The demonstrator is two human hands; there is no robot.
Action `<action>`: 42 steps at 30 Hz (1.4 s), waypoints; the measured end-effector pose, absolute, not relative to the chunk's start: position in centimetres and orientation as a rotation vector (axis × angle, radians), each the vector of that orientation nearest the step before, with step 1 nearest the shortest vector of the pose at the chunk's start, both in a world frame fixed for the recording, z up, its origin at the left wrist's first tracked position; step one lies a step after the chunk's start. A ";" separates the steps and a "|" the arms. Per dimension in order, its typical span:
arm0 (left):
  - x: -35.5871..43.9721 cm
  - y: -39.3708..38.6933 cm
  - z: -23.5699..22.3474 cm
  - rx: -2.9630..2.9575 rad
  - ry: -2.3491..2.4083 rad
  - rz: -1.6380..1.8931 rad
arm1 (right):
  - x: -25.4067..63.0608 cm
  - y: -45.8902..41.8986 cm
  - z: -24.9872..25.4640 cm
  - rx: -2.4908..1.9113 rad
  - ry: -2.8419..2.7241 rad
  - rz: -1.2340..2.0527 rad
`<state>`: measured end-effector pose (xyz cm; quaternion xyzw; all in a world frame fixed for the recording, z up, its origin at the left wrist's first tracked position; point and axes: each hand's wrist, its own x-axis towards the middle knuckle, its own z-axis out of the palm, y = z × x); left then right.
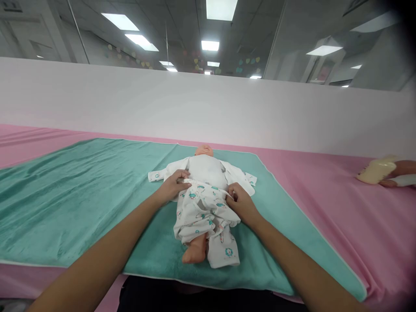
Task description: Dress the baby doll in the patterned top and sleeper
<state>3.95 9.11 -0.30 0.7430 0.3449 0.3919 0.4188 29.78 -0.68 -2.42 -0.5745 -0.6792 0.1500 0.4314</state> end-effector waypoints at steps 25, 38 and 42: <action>6.0 14.8 -0.3 1.555 0.755 0.901 | 30.2 8.6 -3.3 -1.262 -1.553 0.284; 7.9 16.9 0.3 2.148 1.451 1.028 | 30.4 13.2 -0.3 -1.513 -1.616 0.280; 8.7 17.8 -0.8 2.115 1.499 1.006 | 30.5 15.7 -1.8 -1.582 -1.455 0.392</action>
